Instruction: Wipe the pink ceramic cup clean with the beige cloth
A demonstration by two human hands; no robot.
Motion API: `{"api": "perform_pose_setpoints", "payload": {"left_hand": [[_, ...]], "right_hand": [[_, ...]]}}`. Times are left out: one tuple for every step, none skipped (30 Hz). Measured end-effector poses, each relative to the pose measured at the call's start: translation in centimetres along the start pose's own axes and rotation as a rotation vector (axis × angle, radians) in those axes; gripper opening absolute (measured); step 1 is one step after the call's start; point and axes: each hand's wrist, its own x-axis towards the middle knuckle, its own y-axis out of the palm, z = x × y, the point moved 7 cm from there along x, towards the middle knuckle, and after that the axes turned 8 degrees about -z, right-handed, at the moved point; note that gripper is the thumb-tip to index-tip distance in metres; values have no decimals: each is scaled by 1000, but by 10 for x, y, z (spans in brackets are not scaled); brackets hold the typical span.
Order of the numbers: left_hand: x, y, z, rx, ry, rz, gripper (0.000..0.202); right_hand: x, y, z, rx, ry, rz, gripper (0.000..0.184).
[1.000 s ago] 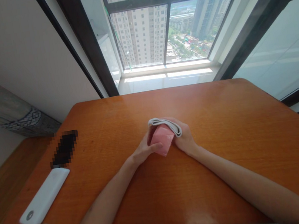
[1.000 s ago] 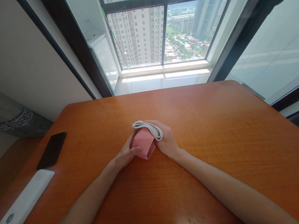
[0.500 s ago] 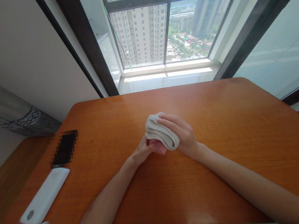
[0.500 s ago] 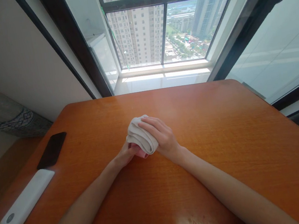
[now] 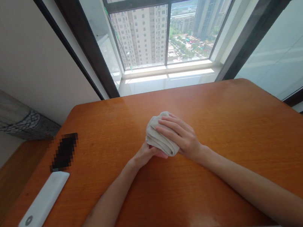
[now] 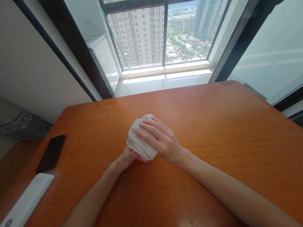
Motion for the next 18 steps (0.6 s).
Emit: {"api": "perform_pose_setpoints", "payload": {"left_hand": [[-1, 0, 0, 7, -31, -2, 58], [-1, -1, 0, 13, -51, -12, 61], [-1, -2, -1, 14, -54, -27, 63], [-1, -3, -2, 5, -36, -47, 65], [0, -4, -4, -14, -1, -66, 69], [1, -6, -7, -38, 34, -81, 74], [2, -6, -8, -62, 62, -88, 81], [2, -7, -9, -81, 74, -87, 87], [3, -6, -9, -88, 73, -78, 90], [4, -5, -9, -77, 69, -64, 92], [4, -4, -10, -54, 68, -53, 92], [4, -4, -10, -29, 68, -47, 92], [5, -4, -11, -9, 70, -46, 90], [5, -4, -10, 0, 69, -47, 87], [5, -4, -8, -7, 56, -44, 80], [5, -4, -4, -24, 30, -35, 70], [4, -3, 0, -43, -1, -23, 60], [4, -3, 5, -60, -35, -12, 51]], "right_hand": [[0, 0, 2, 4, -5, -1, 50], [0, 0, 2, 16, 9, -13, 51], [-1, 1, 0, 34, 43, -33, 50], [-2, 2, -3, 56, 100, -58, 49], [-4, 3, -9, 83, 174, -81, 47], [-7, 6, -15, 115, 259, -98, 45], [-11, 9, -21, 149, 343, -106, 42], [-14, 13, -27, 182, 416, -101, 39], [-17, 16, -32, 209, 469, -91, 36], [-19, 18, -35, 223, 500, -82, 34], [-20, 18, -36, 220, 508, -79, 34], [-19, 16, -37, 200, 496, -84, 34], [-17, 12, -35, 165, 466, -95, 35], [-14, 8, -32, 123, 415, -105, 37], [-10, 3, -27, 80, 341, -106, 39], [-5, 0, -20, 42, 251, -95, 41], [-1, -2, -13, 10, 157, -77, 43], [2, -4, -5, -15, 68, -56, 45]]}}
